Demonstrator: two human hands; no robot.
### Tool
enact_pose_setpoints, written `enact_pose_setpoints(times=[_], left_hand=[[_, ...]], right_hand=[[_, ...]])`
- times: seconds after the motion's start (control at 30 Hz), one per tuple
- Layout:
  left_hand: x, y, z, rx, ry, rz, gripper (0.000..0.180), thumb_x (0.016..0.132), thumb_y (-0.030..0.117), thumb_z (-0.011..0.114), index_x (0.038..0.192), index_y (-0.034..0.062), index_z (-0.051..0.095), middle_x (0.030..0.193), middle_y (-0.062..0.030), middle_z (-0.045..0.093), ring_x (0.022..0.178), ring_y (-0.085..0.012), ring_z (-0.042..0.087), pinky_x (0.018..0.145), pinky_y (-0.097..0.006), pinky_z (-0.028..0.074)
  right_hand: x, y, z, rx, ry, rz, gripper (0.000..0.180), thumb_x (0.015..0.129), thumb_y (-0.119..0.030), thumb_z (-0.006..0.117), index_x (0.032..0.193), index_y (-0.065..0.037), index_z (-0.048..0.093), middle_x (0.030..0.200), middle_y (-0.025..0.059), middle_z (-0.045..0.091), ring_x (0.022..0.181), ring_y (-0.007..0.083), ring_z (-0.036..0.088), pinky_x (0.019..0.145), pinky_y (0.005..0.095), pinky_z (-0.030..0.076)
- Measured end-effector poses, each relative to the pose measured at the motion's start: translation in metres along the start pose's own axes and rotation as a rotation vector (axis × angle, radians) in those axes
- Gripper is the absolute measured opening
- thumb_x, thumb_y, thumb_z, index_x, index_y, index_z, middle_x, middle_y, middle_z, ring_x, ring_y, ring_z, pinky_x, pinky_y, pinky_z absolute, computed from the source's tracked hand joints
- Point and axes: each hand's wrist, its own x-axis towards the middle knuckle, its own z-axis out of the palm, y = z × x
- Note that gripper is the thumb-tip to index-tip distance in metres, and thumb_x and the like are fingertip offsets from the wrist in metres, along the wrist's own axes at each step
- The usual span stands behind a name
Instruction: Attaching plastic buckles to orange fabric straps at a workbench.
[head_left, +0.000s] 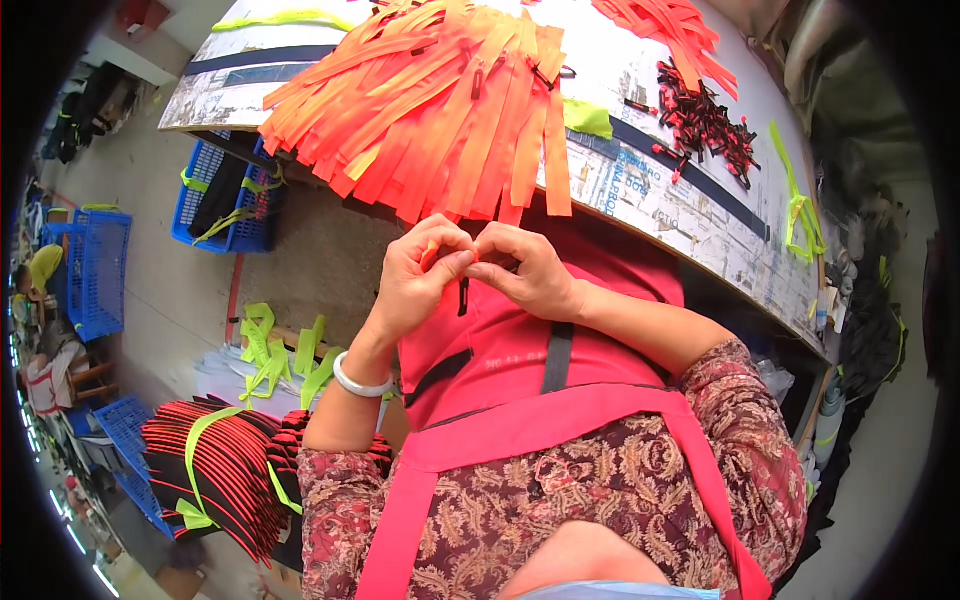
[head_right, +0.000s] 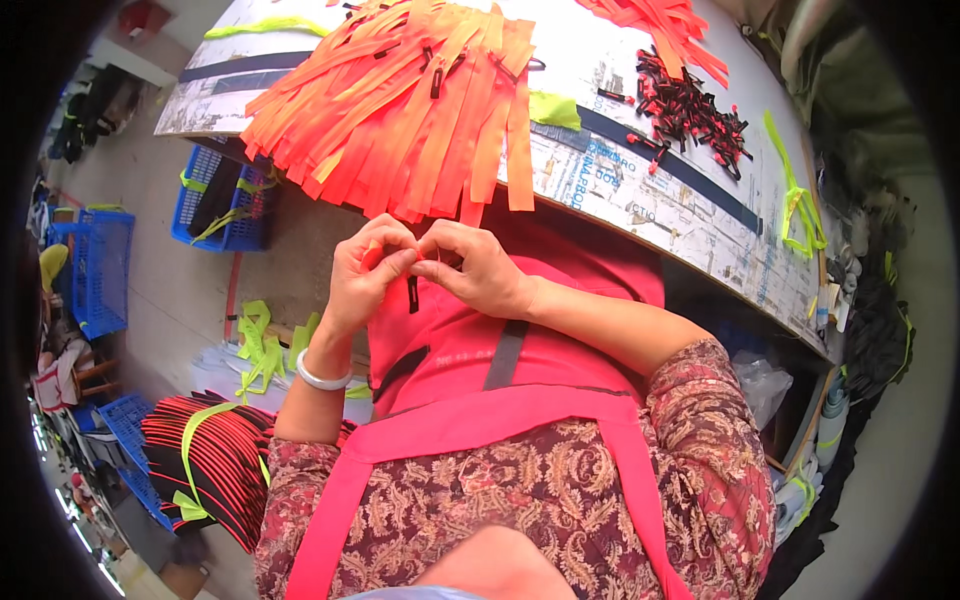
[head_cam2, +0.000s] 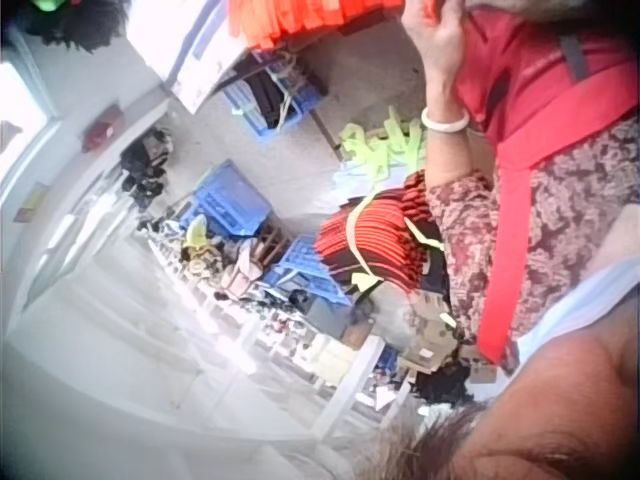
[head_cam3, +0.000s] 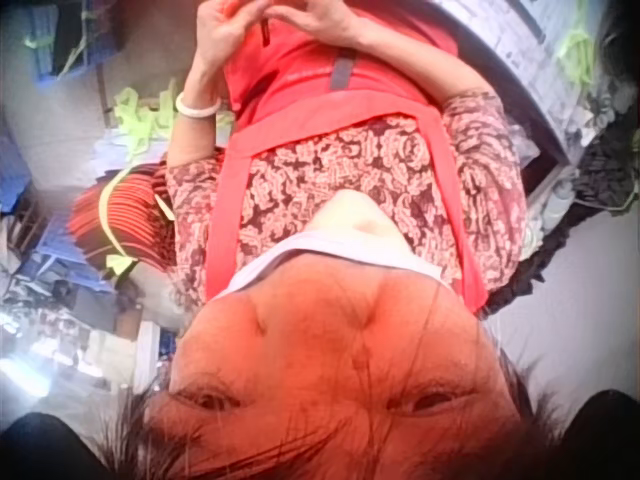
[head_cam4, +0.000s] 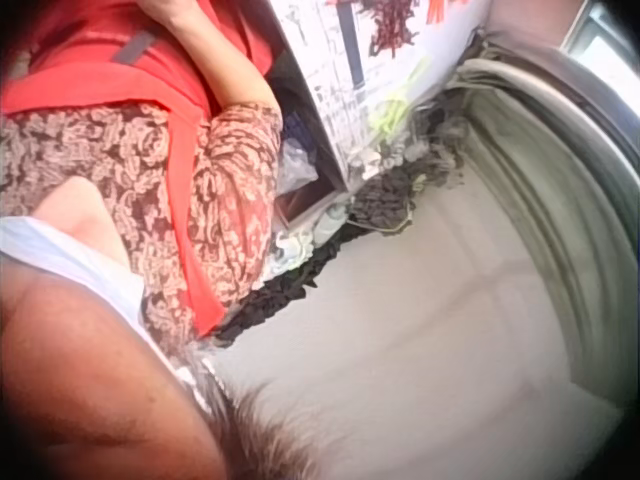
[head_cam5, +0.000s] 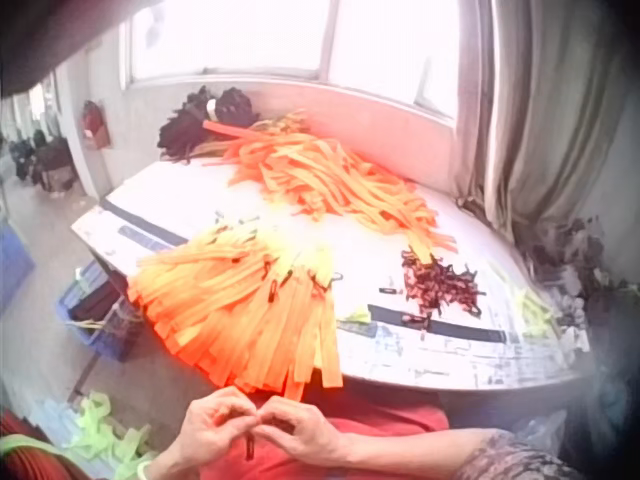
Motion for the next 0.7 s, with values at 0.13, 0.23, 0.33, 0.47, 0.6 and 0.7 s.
enact_pose_setpoints(times=[0.13,0.23,0.33,0.47,0.6,0.7], left_hand=[[0.006,0.017,-0.003,-0.008,0.055,-0.044,0.001,0.084,-0.003,0.061,0.084,-0.0036,0.061,0.082,-0.0046,0.057,0.072,-0.0095,0.054,0.066,-0.022,0.044],[0.008,0.016,0.000,0.161,0.081,0.090,0.003,0.082,-0.005,0.062,0.084,-0.0033,0.061,0.082,-0.0061,0.057,0.071,-0.0113,0.056,0.066,-0.023,0.045],[0.008,0.015,0.016,0.148,-0.019,0.100,0.008,0.079,-0.009,0.060,0.084,-0.0034,0.061,0.081,-0.0073,0.057,0.074,-0.0136,0.057,0.068,-0.025,0.046],[0.010,0.014,0.010,0.095,0.074,0.093,0.005,0.083,-0.005,0.061,0.087,-0.0023,0.062,0.083,-0.0043,0.059,0.077,-0.0115,0.056,0.069,-0.025,0.045],[0.015,0.023,-0.020,-0.096,0.371,-0.075,0.006,0.089,0.005,0.061,0.094,0.0017,0.064,0.073,0.0052,0.056,0.058,0.0000,0.044,0.051,-0.016,0.033],[0.017,0.024,-0.016,-0.219,0.171,-0.237,0.008,0.088,0.006,0.062,0.095,0.0014,0.064,0.069,0.0060,0.054,0.053,0.0005,0.040,0.047,-0.017,0.029]], right_hand=[[0.015,-0.018,-0.017,-0.018,0.004,-0.025,0.014,0.081,-0.009,0.071,0.088,-0.001,0.062,0.076,0.0069,0.057,0.062,0.0115,0.056,0.055,0.0246,0.044],[0.017,-0.015,-0.015,-0.039,0.002,-0.048,0.014,0.080,-0.008,0.071,0.088,-0.001,0.062,0.076,0.0071,0.057,0.062,0.0122,0.058,0.055,0.0248,0.045],[-0.003,0.005,0.012,-0.010,-0.039,-0.062,0.015,0.079,-0.004,0.068,0.092,-0.002,0.061,0.088,0.0117,0.062,0.080,0.0207,0.063,0.070,0.0329,0.050],[0.005,0.017,0.011,0.057,-0.101,-0.067,0.017,0.078,-0.006,0.068,0.093,-0.001,0.063,0.094,0.0138,0.064,0.090,0.0215,0.064,0.077,0.0337,0.050],[0.090,0.008,-0.056,-0.249,0.052,0.289,0.027,0.083,-0.029,0.068,0.086,-0.002,0.068,0.073,0.0043,0.065,0.069,0.0131,0.061,0.065,0.0288,0.048],[0.139,0.040,-0.106,-0.137,0.248,0.213,0.034,0.081,-0.035,0.070,0.095,-0.004,0.070,0.075,0.0020,0.066,0.063,0.0112,0.059,0.065,0.0261,0.048]])
